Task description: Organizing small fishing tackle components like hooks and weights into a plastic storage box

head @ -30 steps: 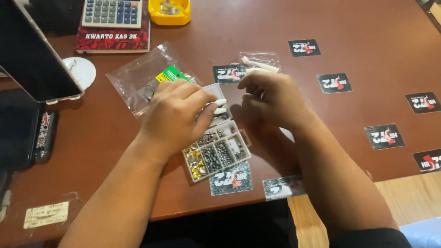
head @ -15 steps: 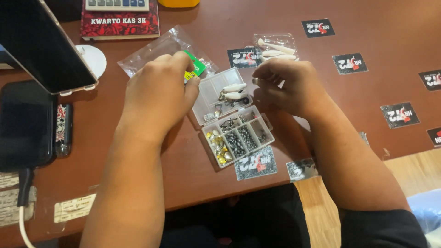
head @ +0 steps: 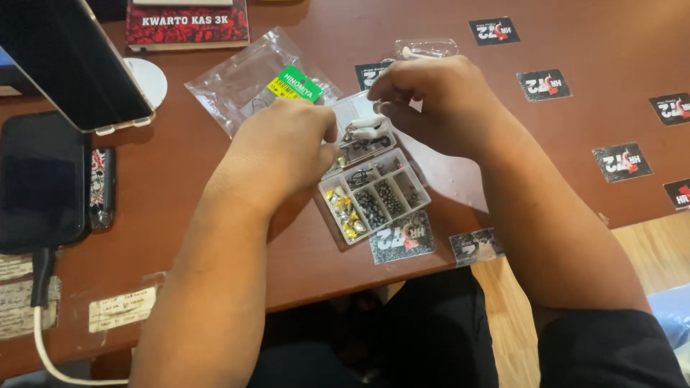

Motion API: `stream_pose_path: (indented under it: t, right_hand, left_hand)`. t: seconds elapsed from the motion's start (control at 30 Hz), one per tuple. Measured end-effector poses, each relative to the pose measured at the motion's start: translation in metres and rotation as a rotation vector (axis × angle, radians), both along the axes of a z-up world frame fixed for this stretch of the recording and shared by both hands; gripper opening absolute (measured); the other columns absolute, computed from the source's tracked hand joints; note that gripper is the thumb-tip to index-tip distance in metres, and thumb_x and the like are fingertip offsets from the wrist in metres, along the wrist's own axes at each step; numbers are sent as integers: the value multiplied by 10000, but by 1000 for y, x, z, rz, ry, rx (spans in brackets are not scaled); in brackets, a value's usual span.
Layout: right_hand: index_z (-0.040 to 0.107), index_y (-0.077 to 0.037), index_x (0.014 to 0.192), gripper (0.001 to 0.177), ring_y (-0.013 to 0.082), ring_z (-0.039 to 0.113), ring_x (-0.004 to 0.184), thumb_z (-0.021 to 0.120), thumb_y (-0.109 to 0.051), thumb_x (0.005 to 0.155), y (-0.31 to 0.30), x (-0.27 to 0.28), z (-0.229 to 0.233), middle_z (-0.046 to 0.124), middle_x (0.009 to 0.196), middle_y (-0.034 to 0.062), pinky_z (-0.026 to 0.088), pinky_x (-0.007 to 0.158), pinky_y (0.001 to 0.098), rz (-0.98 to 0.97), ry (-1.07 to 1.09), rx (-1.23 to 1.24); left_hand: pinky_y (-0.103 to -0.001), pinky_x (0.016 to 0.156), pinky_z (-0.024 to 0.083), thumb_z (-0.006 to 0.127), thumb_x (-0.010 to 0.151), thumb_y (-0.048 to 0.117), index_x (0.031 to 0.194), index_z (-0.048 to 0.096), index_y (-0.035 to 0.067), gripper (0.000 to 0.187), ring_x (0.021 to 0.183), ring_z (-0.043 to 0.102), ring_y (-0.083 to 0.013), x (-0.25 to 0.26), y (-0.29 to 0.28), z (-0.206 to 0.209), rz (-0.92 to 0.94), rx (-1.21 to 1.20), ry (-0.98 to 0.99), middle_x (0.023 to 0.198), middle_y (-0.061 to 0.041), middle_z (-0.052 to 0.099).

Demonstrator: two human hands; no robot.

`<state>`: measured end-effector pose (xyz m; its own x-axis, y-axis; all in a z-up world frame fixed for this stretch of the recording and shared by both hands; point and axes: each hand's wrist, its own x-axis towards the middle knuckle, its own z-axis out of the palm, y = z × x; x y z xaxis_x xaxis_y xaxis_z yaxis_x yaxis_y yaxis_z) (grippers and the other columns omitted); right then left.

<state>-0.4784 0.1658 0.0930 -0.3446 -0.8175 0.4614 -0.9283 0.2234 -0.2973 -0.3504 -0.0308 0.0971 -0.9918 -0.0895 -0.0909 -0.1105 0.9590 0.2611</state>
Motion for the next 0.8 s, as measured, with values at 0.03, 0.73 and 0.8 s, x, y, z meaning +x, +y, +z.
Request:
stream_pose_path:
  t: [0.03,0.73,0.8]
  right_hand:
    - [761,-139,1049,176,168,596,715,711,-34,917,1,-2,-2,663,842,-10,475,667,308,0,3,-3]
    - [769,-111,940,132,237,714,748,765,10,886,7,-6,-37,702,779,39,559,750,352,76,-100,-354]
    - [766,-82,921,139,264,709,727,759,51,879,10,-5,-33,691,743,59,559,753,370,63,-91,-372]
  left_hand:
    - [-525,817,540,604,901,253,1044,751,150,229,1117,625,-342,-2,1,-3,0,-3,3,1124,-103,708]
    - [-575,857,583,675,879,341,984,709,170,203,1038,711,-422,-15,-3,-18,52,-14,97,1023,-124,723]
    - [-578,870,579,665,874,338,986,706,160,214,1054,698,-443,-13,5,-15,-30,26,54,1040,-142,720]
